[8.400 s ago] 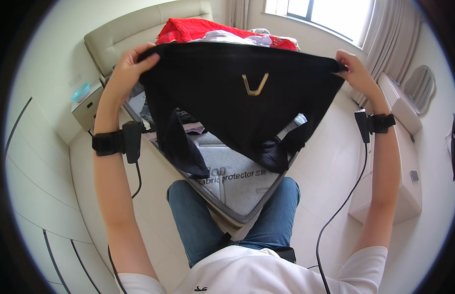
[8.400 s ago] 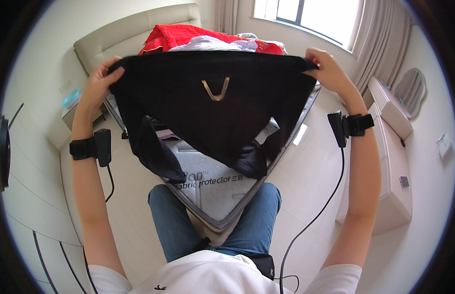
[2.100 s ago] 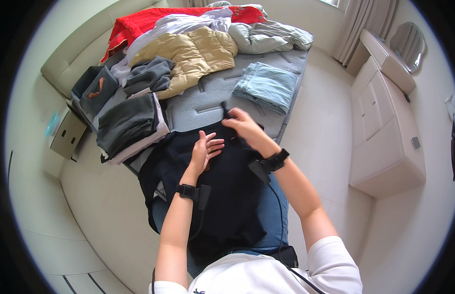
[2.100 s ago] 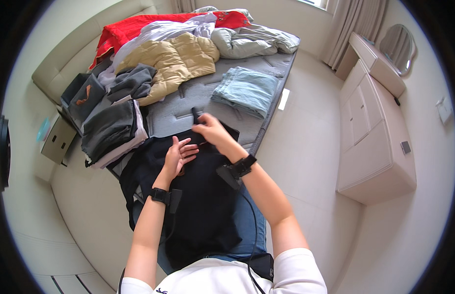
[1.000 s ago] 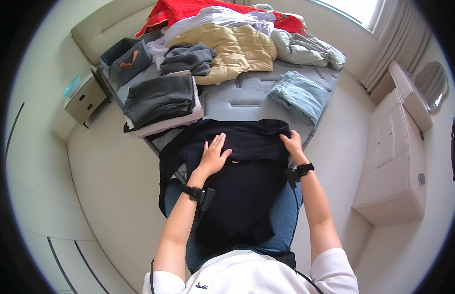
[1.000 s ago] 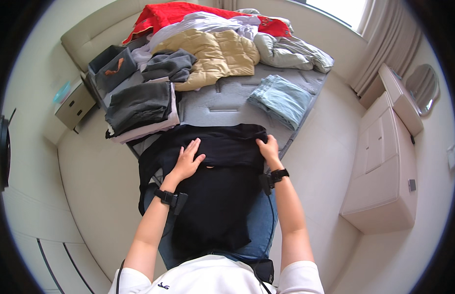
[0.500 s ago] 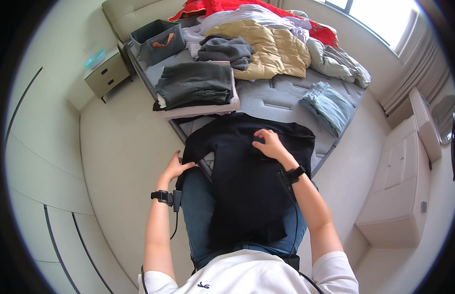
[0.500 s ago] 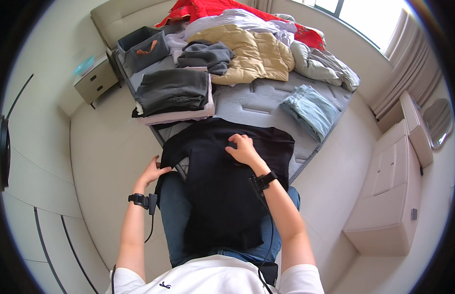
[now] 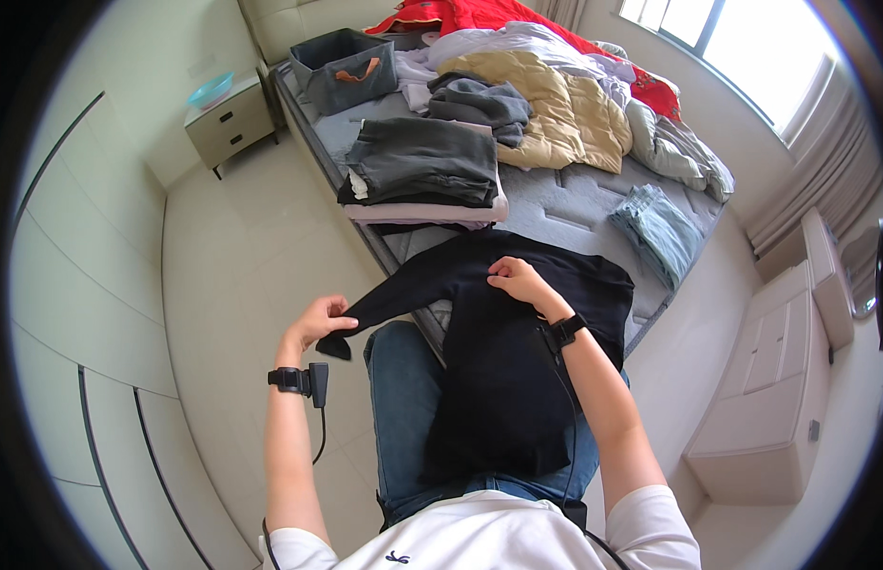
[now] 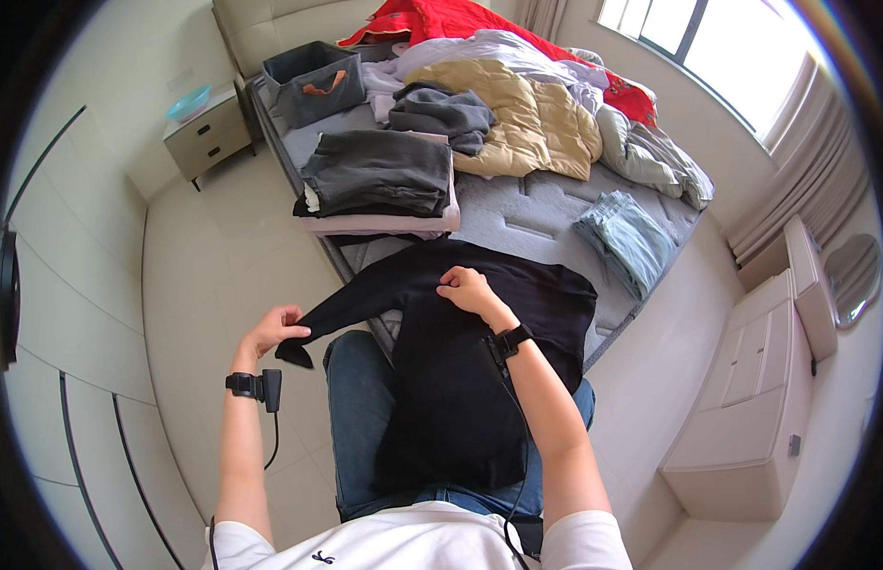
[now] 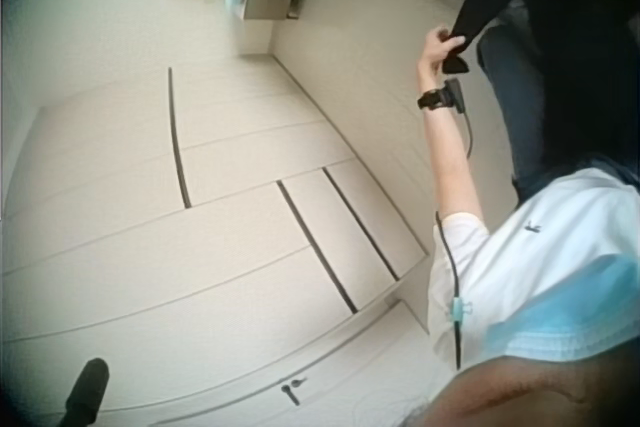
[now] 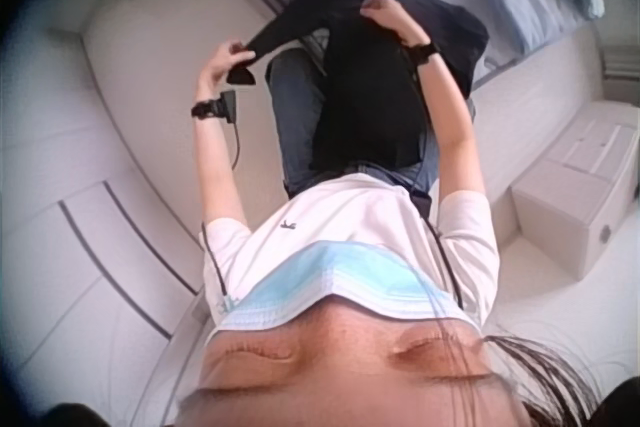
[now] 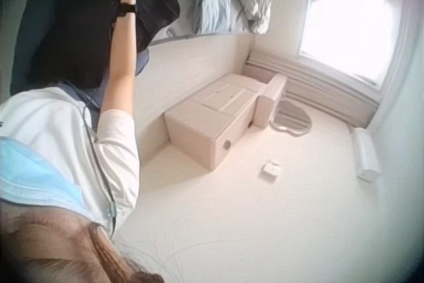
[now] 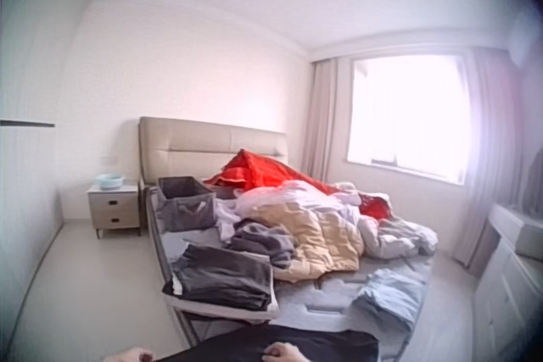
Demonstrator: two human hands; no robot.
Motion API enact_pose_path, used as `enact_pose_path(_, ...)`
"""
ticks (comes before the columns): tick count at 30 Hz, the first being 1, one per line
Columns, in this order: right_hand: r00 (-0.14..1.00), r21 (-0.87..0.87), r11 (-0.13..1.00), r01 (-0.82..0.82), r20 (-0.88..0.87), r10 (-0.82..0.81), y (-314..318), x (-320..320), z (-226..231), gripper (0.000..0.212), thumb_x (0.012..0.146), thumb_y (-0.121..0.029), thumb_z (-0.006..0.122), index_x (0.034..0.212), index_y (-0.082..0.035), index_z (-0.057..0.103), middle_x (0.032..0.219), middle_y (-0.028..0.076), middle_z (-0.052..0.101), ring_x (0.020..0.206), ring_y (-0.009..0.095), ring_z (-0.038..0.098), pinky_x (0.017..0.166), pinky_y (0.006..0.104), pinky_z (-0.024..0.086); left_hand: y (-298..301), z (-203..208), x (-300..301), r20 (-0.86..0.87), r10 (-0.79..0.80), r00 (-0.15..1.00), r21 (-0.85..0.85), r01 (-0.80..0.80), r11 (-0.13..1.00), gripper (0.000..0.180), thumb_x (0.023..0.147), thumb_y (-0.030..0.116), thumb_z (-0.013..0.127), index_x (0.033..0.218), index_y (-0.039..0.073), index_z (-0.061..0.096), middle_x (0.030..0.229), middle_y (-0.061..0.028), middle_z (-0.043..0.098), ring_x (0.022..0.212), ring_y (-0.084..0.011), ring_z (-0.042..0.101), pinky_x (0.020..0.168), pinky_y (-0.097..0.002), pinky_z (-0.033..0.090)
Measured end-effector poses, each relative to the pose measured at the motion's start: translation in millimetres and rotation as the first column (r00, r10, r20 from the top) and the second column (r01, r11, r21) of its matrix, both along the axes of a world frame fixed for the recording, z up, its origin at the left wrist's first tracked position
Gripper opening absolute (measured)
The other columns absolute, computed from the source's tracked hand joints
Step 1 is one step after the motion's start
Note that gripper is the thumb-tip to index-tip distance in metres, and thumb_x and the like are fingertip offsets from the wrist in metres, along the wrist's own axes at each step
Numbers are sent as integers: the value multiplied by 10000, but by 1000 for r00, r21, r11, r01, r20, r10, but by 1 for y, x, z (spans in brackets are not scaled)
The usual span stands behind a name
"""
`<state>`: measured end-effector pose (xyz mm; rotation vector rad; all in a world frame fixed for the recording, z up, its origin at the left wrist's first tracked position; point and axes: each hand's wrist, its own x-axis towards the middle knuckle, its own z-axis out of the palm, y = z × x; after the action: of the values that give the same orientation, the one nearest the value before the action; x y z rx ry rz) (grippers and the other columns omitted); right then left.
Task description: The recorder is folding several different items of clothing including a sweater, a shirt, and a vest on a bed.
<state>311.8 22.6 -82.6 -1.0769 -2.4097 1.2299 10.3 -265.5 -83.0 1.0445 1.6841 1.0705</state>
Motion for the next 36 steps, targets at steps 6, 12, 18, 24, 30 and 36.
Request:
enact_pose_path(6, 997, 98, 992, -82, -3, 83, -14, -32, 12, 347, 711, -258, 716, 1009, -88, 663, 942, 125, 642, 890, 275, 607, 848, 357, 462, -3, 18, 24, 241, -175, 955, -150, 214, 965, 114, 746, 81, 636, 777, 53, 530, 709, 42, 490, 683, -76, 457, 613, -243, 378)
enact_pose_path(12, 986, 345, 924, -162, 83, 142, -2, -62, -11, 473, 715, -257, 678, 1175, -171, 608, 1296, 186, 451, 1142, 360, 454, 969, 414, 384, -5, -3, -2, 106, -56, 993, -125, 70, 990, 152, 716, 93, 652, 712, 96, 500, 662, 52, 443, 657, -65, 412, 609, -226, 344)
enact_pose_path(18, 984, 440, 886, -149, 156, 88, 6, -83, -22, 663, 696, -398, 703, 1300, -211, 506, 1334, 200, 399, 1239, 466, 324, 1045, 522, 268, 5, 2, -12, 47, 101, 994, 55, -103, 993, 255, 742, 142, 696, 655, 117, 457, 644, 75, 393, 631, -47, 365, 579, -218, 288)
enact_pose_path(24, 944, 352, 922, -159, 328, 38, -10, -87, -12, 962, 612, -634, 709, 1419, -282, 320, 1424, 224, 202, 1278, 588, 132, 1058, 600, 159, 7, 3, -25, 233, 165, 958, 120, -196, 973, 177, 735, 135, 728, 763, 69, 565, 703, 47, 524, 684, -62, 474, 634, -215, 371)
enact_pose_path(30, 937, 338, 926, -167, 346, 43, -11, -85, -12, 1019, 592, -675, 700, 1434, -287, 276, 1425, 216, 167, 1292, 579, 93, 1061, 602, 132, -12, 5, -69, -112, -210, 971, -387, 152, 910, 369, 670, 242, 777, 879, -42, 668, 748, -5, 617, 701, -104, 548, 642, -275, 430)
enact_pose_path(36, 940, 343, 925, -165, 339, 43, -12, -87, -12, 1045, 573, -696, 697, 1435, -285, 271, 1415, 217, 173, 1296, 568, 93, 1063, 598, 117, -78, 3, -114, -67, -111, 992, -405, 75, 911, 329, 702, 225, 761, 859, -45, 657, 760, -25, 637, 693, -110, 559, 669, -273, 448)
